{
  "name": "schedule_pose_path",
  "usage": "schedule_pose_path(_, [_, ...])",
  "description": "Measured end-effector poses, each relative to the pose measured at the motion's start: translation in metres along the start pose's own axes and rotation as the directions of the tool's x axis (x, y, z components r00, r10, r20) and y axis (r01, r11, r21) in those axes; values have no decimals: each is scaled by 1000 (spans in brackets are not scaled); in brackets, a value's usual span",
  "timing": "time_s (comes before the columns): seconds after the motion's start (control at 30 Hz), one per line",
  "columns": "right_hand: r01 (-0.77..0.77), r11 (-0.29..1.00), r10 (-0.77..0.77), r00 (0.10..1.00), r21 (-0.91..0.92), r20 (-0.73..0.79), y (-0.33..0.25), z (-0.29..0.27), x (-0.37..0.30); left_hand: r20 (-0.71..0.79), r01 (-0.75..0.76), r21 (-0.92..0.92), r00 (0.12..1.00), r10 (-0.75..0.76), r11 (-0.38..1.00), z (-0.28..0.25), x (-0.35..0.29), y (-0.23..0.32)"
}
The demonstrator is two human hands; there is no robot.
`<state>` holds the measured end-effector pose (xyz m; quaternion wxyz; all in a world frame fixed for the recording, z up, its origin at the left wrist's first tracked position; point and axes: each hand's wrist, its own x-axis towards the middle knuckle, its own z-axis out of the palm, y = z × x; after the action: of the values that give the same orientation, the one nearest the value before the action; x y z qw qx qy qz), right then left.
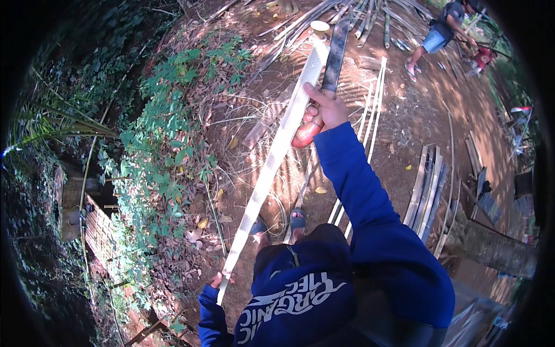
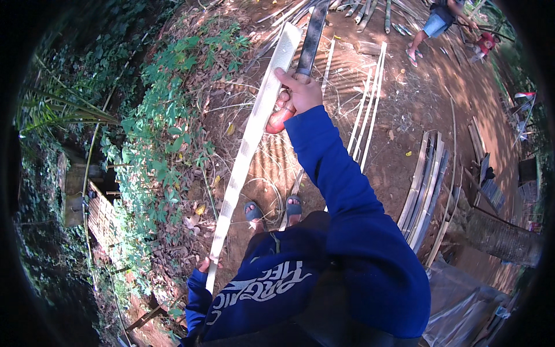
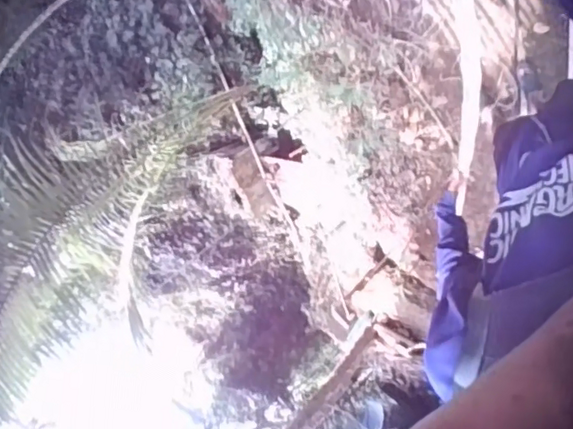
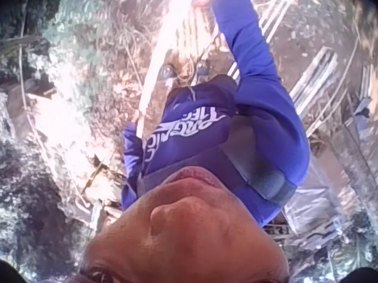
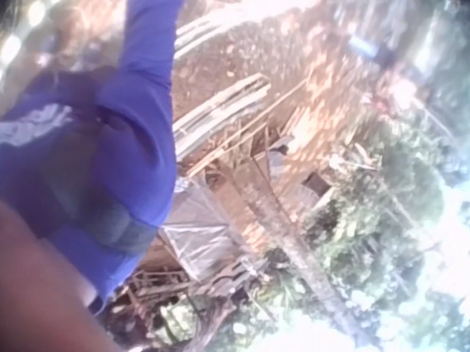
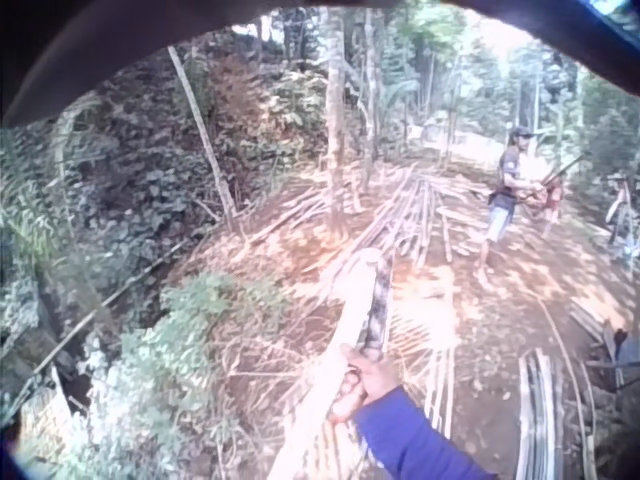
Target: The person uses a curved blade to shave and smooth a long bamboo pole held in the left hand. The person repeatedly draws the blade along the pole's length, removing thin strips of material. The person rotates the pole to work different sides.
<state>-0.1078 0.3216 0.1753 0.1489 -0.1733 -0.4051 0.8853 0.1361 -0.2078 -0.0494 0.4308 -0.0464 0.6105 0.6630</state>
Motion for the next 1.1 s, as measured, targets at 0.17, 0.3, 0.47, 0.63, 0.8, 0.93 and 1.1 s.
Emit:
schedule_pose_path(0.17, [-9, 1000, 8, 999, 22, 43, 3, -2, 0, -81, 47, -57, 995, -51, 997, -8, -2, -22])
schedule_pose_path(0.3, [-17, 1000, 17, 999, 8, 41, 8, -10, 6, -34, 15, -83, 999, -18, 996, -9, 3, -18])
schedule_pose_path(0.47, [-48, 999, 46, 998, 23, 46, 8, -12, 8, -7, -59, -62, 998, 59, 996, -15, 5, -32])
schedule_pose_path(0.63, [-1, 997, 0, 1000, -80, -4, 11, -10, 2, -116, -6, -47, 993, 1, 999, -8, 8, -41])
schedule_pose_path(0.8, [34, 988, -15, 992, -150, 125, 6, 2, -9, -10, 22, 81, 1000, -21, 996, 0, 14, -42])
schedule_pose_path(0.93, [82, 975, -37, 976, -205, 212, -3, 4, -13, -42, -99, 78, 994, 103, 992, 6, 34, -22])
schedule_pose_path(1.1, [114, 939, -83, 991, -326, 108, -1, 2, -11, 71, -431, 302, 900, 431, 850, 96, 64, 114])
